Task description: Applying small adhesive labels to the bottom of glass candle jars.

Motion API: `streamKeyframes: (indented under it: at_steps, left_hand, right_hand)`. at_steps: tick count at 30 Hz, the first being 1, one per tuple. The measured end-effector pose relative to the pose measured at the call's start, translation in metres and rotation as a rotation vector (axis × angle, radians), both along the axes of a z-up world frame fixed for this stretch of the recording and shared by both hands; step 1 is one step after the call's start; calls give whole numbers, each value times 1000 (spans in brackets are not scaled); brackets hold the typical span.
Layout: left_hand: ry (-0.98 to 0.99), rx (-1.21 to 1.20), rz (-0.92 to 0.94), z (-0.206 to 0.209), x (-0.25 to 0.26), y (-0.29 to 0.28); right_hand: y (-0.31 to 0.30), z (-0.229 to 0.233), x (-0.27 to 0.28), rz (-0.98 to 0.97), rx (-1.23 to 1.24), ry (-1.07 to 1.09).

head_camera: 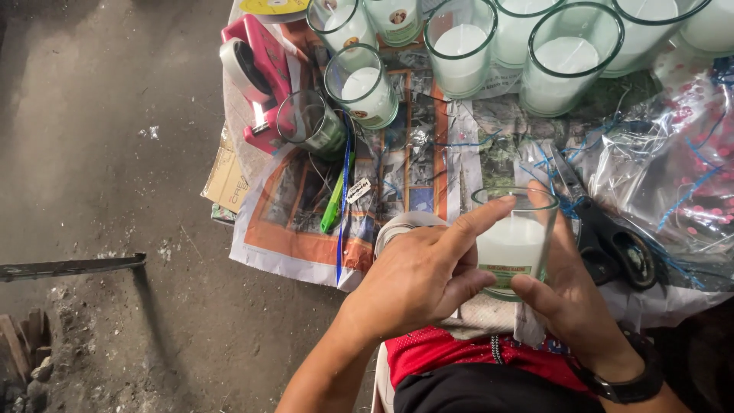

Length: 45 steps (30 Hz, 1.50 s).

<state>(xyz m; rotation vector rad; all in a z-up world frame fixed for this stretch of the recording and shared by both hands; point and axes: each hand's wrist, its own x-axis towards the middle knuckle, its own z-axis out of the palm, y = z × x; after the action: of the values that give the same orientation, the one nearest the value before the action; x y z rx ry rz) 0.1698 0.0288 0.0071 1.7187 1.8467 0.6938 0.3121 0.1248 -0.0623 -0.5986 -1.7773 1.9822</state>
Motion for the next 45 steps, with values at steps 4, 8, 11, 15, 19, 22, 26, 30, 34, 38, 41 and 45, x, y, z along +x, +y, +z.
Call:
streamKeyframes:
  at_steps: [4,8,11,15,19,22,26,30,34,38,41,45]
  left_hand:
    - [40,-49,63,-5,-2,4]
    - [-6,-38,123,-4,-6,6]
    - [53,-62,156,-7,-14,8]
    - [99,15,270,-10,-9,3]
    - [168,487,226,-17,32,-6]
    - [272,494,169,-31,64,-11]
    - [371,361,112,-52,84,-22]
    - [321,395,225,-44,76,-21]
    - [524,350,40,-21,57,-26]
    - [1143,111,249,-46,8,-10]
    - [338,883,633,-24,-82,-18]
    - [430,467,1117,-13,-167,-35]
  right_hand:
    - [-2,2,1,-13,-163,29]
    - [-5,-7,7,1,-456,275]
    - [-5,2,5,66,-574,477]
    - [-5,0,4,44,-645,588]
    - [-5,-12,4,-83,-703,546]
    - [-6,-8,5,-102,-685,454]
    - [-8,17,-1,-176,-629,228]
    - [-7,-1,2,7,-926,735]
    - [-10,29,-8,-232,-534,70]
    - [-8,11,-13,-288,-694,168]
    - [-7,-4,-10,-247,-621,290]
    - [-8,8,-11,-262,-637,219]
